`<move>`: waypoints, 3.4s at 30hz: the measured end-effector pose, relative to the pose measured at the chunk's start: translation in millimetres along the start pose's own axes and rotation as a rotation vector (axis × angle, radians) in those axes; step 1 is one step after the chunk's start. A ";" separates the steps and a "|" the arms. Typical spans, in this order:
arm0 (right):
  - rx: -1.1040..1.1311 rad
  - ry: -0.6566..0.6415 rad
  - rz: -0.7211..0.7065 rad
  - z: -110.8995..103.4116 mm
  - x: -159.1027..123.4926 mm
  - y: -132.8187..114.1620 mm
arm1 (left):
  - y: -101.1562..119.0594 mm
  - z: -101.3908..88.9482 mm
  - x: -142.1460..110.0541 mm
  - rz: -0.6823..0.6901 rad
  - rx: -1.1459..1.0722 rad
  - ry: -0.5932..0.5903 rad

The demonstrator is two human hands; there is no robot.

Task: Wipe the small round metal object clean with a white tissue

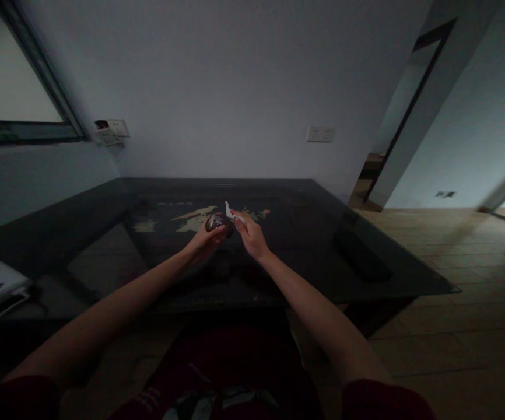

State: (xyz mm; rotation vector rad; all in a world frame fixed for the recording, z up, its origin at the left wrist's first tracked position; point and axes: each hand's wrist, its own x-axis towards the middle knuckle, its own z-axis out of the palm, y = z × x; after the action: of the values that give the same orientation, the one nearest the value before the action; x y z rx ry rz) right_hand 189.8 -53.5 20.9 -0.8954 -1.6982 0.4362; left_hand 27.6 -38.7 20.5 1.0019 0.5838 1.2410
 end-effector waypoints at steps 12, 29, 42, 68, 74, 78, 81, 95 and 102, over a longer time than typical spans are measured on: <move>0.049 -0.015 0.249 16.3 -0.2 29.3 | -4.5 -10.0 12.5 0.160 0.042 0.092; 0.249 -0.101 0.027 6.4 2.0 -11.9 | -5.2 -6.9 8.4 -0.118 -0.145 0.046; 0.170 0.201 -0.053 4.2 35.7 -6.5 | 10.0 29.8 15.0 -0.026 -0.262 0.032; -0.071 0.186 -0.187 23.2 11.6 -1.3 | -19.0 19.5 6.9 0.130 -0.149 0.014; -0.076 0.153 -0.204 25.4 6.8 -1.1 | -10.0 23.1 6.0 0.101 -0.244 -0.007; -0.178 0.120 -0.249 25.9 3.4 -11.2 | -9.2 26.8 4.8 0.087 -0.253 -0.016; -0.218 0.105 -0.277 21.8 2.5 -17.3 | -13.7 25.9 4.0 0.126 -0.190 -0.026; 0.015 0.217 -0.130 21.4 10.6 -4.1 | -6.5 20.0 0.0 0.213 -0.005 0.022; -0.159 0.102 -0.243 23.4 4.3 -13.0 | -10.8 27.2 1.8 0.124 -0.209 0.021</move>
State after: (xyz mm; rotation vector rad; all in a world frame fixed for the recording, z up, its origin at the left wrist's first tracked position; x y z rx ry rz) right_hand 163.1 -55.0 25.2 -0.7977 -1.7381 0.0918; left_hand 56.0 -45.2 24.3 0.8597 0.4031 1.3928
